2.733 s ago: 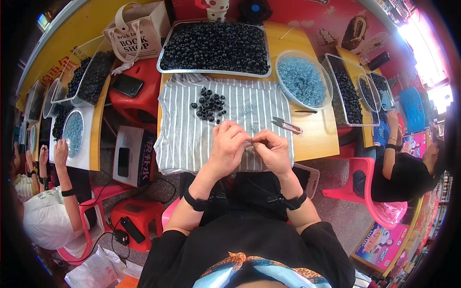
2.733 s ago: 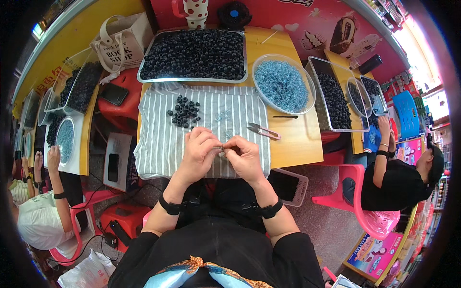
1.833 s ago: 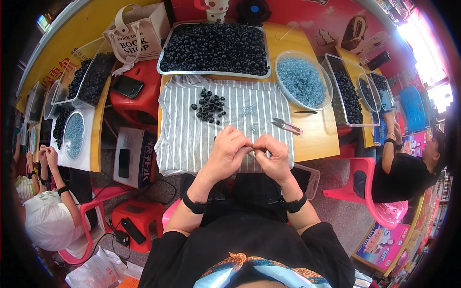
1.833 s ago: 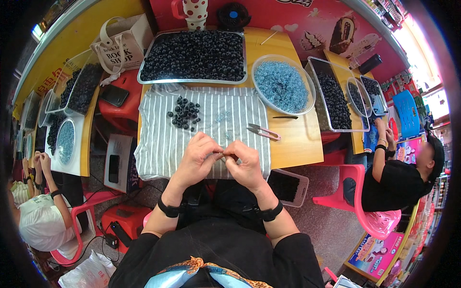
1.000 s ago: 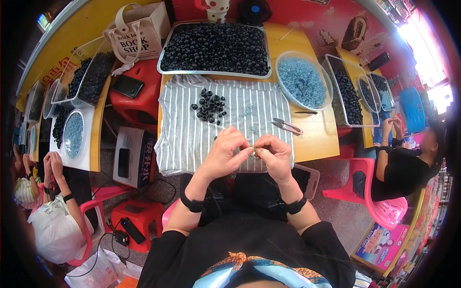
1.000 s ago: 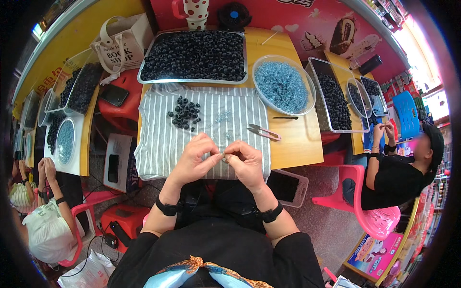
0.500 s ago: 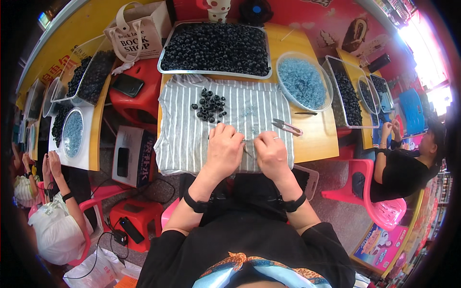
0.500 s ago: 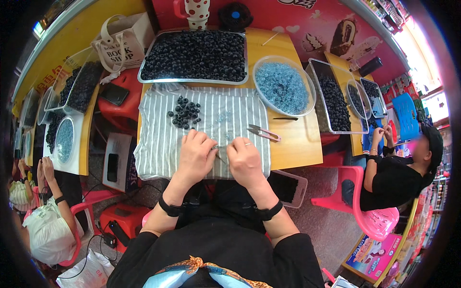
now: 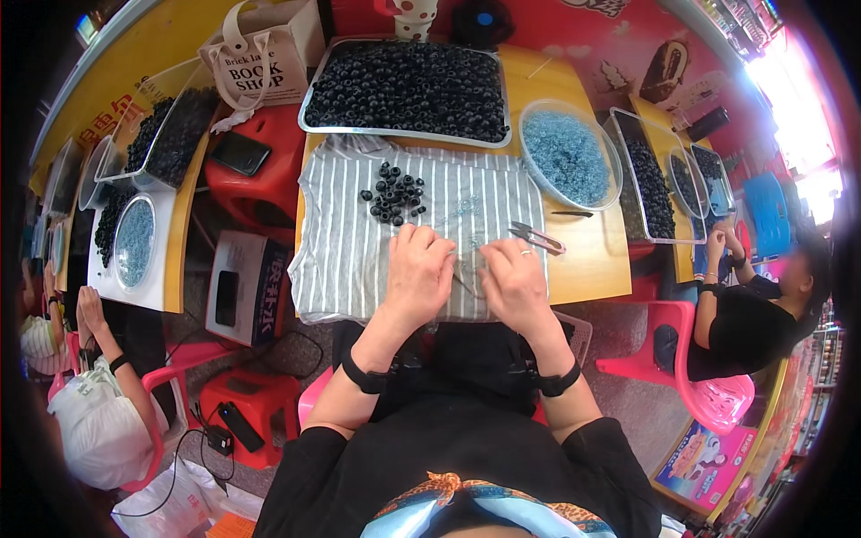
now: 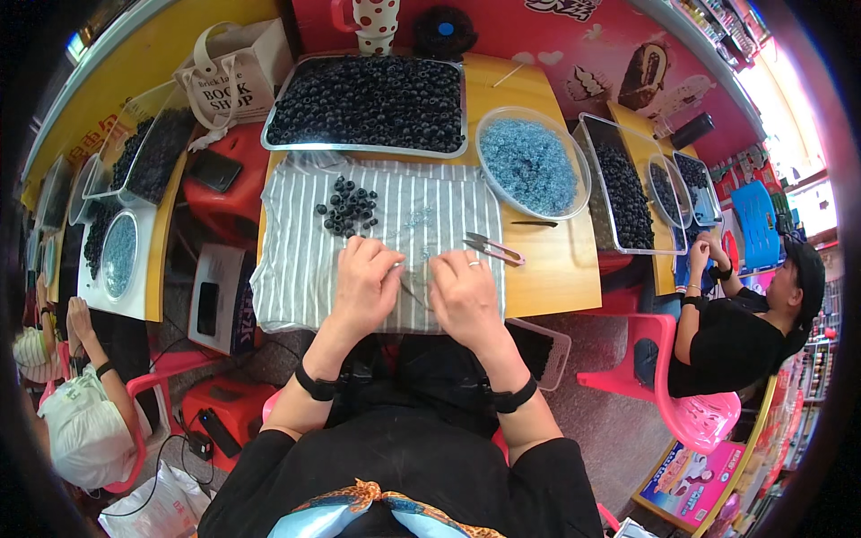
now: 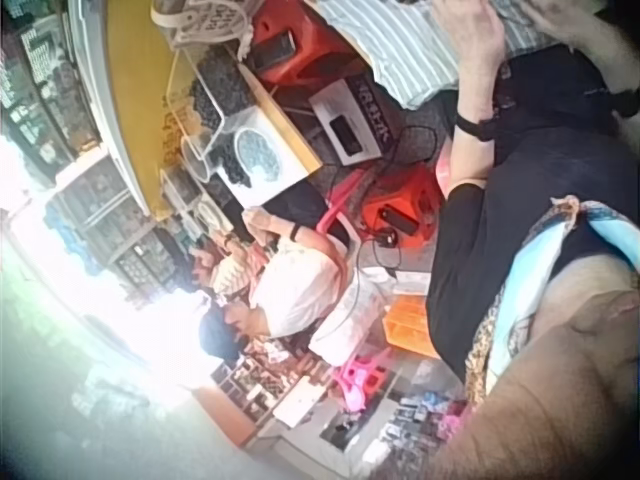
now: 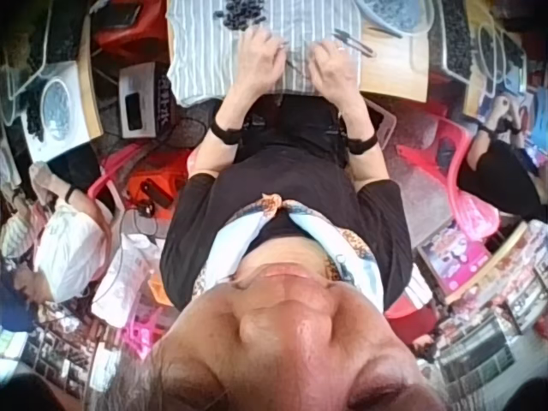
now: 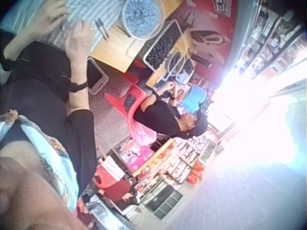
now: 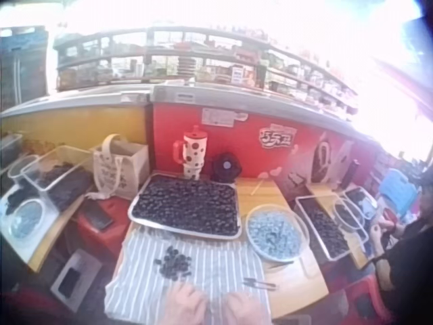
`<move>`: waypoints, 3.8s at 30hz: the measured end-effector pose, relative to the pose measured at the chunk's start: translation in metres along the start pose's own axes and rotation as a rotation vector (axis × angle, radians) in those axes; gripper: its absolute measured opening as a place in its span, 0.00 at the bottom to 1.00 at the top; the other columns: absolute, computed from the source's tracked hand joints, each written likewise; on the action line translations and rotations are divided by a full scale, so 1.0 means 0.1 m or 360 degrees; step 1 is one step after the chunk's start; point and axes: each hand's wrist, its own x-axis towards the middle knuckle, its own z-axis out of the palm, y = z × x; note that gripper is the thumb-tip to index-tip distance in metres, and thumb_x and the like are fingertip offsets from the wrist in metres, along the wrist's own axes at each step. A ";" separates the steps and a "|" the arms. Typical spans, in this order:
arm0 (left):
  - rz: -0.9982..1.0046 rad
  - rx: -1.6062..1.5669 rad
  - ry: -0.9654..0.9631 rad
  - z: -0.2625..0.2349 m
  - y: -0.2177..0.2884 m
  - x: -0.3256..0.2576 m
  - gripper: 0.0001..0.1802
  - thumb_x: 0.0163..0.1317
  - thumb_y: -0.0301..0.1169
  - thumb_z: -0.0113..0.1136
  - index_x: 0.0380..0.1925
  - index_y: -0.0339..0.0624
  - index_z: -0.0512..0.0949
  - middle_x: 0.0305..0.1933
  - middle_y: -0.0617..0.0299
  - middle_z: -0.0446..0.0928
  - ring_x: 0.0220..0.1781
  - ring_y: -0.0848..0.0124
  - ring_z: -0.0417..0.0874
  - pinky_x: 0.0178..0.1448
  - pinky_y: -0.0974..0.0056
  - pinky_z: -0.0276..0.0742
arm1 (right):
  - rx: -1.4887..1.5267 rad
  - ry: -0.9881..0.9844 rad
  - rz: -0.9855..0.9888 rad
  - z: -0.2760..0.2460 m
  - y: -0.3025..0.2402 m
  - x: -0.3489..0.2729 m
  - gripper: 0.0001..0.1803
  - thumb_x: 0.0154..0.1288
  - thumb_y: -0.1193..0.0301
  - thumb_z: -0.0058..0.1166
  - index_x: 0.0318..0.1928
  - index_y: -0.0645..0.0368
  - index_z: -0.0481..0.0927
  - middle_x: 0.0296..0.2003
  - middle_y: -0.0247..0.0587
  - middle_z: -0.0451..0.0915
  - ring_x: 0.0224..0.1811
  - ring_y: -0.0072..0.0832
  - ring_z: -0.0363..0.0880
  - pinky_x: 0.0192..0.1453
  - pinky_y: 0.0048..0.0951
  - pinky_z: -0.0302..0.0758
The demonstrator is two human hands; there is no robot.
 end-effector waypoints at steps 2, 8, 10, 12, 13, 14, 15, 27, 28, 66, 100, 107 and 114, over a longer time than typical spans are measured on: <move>0.0008 -0.0014 0.0024 0.00 0.00 0.01 0.08 0.50 0.23 0.64 0.33 0.41 0.80 0.33 0.60 0.74 0.42 0.58 0.73 0.45 0.56 0.65 | 0.0087 0.0127 0.0212 0.09 0.10 0.03 0.10 0.53 0.77 0.59 0.38 0.63 0.79 0.35 0.46 0.74 0.41 0.45 0.75 0.43 0.42 0.71; -0.0021 -0.0040 0.0048 -0.04 0.02 0.05 0.08 0.50 0.22 0.63 0.33 0.41 0.80 0.34 0.60 0.74 0.41 0.58 0.72 0.45 0.56 0.66 | 0.0028 0.0022 0.0319 0.22 0.13 0.17 0.07 0.53 0.77 0.59 0.34 0.62 0.77 0.32 0.47 0.73 0.40 0.47 0.76 0.41 0.43 0.73; -0.0032 -0.0088 0.0020 -0.04 0.04 0.06 0.09 0.51 0.21 0.63 0.34 0.39 0.80 0.34 0.58 0.75 0.41 0.56 0.72 0.46 0.55 0.67 | 0.0037 0.0018 0.0312 0.23 0.14 0.16 0.06 0.54 0.77 0.59 0.33 0.62 0.77 0.31 0.47 0.73 0.40 0.46 0.76 0.40 0.43 0.73; -0.0037 -0.0186 0.0001 -0.03 0.01 0.08 0.10 0.52 0.21 0.63 0.36 0.38 0.80 0.34 0.57 0.76 0.41 0.57 0.74 0.45 0.57 0.69 | 0.0246 0.0083 0.0299 0.22 0.13 0.13 0.06 0.53 0.79 0.60 0.30 0.62 0.75 0.30 0.46 0.73 0.37 0.45 0.76 0.39 0.42 0.73; -0.0037 -0.0288 -0.0020 -0.03 0.00 0.09 0.11 0.54 0.20 0.62 0.39 0.37 0.81 0.34 0.57 0.76 0.40 0.59 0.76 0.44 0.59 0.71 | 0.0247 0.0082 0.0299 0.20 0.12 0.12 0.06 0.53 0.79 0.60 0.30 0.62 0.75 0.30 0.46 0.73 0.37 0.45 0.76 0.39 0.42 0.73; -0.0038 -0.0293 -0.0025 -0.01 0.01 0.10 0.11 0.54 0.20 0.62 0.39 0.37 0.81 0.34 0.57 0.76 0.40 0.59 0.76 0.44 0.59 0.71 | 0.0429 0.0116 0.0292 0.17 0.08 0.11 0.06 0.53 0.80 0.59 0.30 0.63 0.75 0.29 0.46 0.73 0.35 0.44 0.76 0.38 0.41 0.73; -0.0208 -0.0669 -0.0120 0.00 0.04 0.11 0.11 0.56 0.20 0.62 0.40 0.36 0.81 0.35 0.58 0.77 0.39 0.63 0.77 0.42 0.63 0.72 | 0.0611 0.0151 0.0284 0.14 0.06 0.11 0.06 0.53 0.82 0.59 0.31 0.63 0.75 0.29 0.45 0.74 0.34 0.43 0.76 0.36 0.40 0.73; -0.0900 -0.1665 -0.0300 0.06 0.01 0.09 0.08 0.65 0.29 0.62 0.29 0.36 0.82 0.23 0.69 0.77 0.24 0.84 0.71 0.29 0.76 0.65 | 0.0923 0.0408 0.0191 0.12 -0.02 0.09 0.08 0.52 0.88 0.59 0.32 0.65 0.77 0.28 0.42 0.76 0.29 0.36 0.77 0.32 0.31 0.73; -0.0896 -0.1651 -0.0287 0.07 -0.01 0.09 0.10 0.66 0.30 0.62 0.27 0.37 0.81 0.22 0.70 0.76 0.23 0.85 0.71 0.27 0.76 0.63 | 0.0924 0.0408 0.0190 0.12 -0.03 0.09 0.08 0.52 0.88 0.59 0.32 0.65 0.77 0.28 0.42 0.76 0.29 0.36 0.77 0.32 0.31 0.73; -0.0345 -0.1187 -0.0148 0.01 0.11 0.13 0.07 0.59 0.19 0.61 0.39 0.33 0.83 0.34 0.60 0.79 0.33 0.75 0.78 0.37 0.70 0.73 | 0.1627 0.0506 0.0638 0.18 0.01 0.02 0.07 0.60 0.87 0.56 0.37 0.67 0.82 0.32 0.36 0.79 0.34 0.19 0.77 0.39 0.20 0.74; -0.0051 -0.0907 -0.0220 -0.10 0.15 0.19 0.05 0.54 0.17 0.63 0.32 0.34 0.79 0.29 0.56 0.77 0.31 0.63 0.79 0.35 0.65 0.73 | 0.1925 0.0466 0.0774 0.07 -0.04 -0.04 0.06 0.63 0.86 0.54 0.38 0.68 0.83 0.32 0.35 0.81 0.33 0.17 0.78 0.37 0.18 0.75; 0.0083 -0.0919 -0.0169 -0.09 0.17 0.20 0.06 0.54 0.17 0.64 0.32 0.35 0.78 0.30 0.56 0.77 0.32 0.63 0.80 0.35 0.65 0.74 | 0.2250 0.0429 0.1001 0.08 0.02 -0.08 0.04 0.61 0.83 0.58 0.37 0.67 0.81 0.31 0.38 0.83 0.30 0.19 0.81 0.35 0.18 0.75; 0.0136 -0.0822 -0.0208 -0.11 0.19 0.20 0.07 0.55 0.17 0.62 0.34 0.35 0.78 0.32 0.55 0.76 0.33 0.61 0.80 0.36 0.63 0.75 | 0.2449 0.0468 0.1031 0.11 0.05 -0.08 0.04 0.61 0.84 0.58 0.36 0.66 0.81 0.29 0.38 0.83 0.29 0.20 0.81 0.33 0.18 0.74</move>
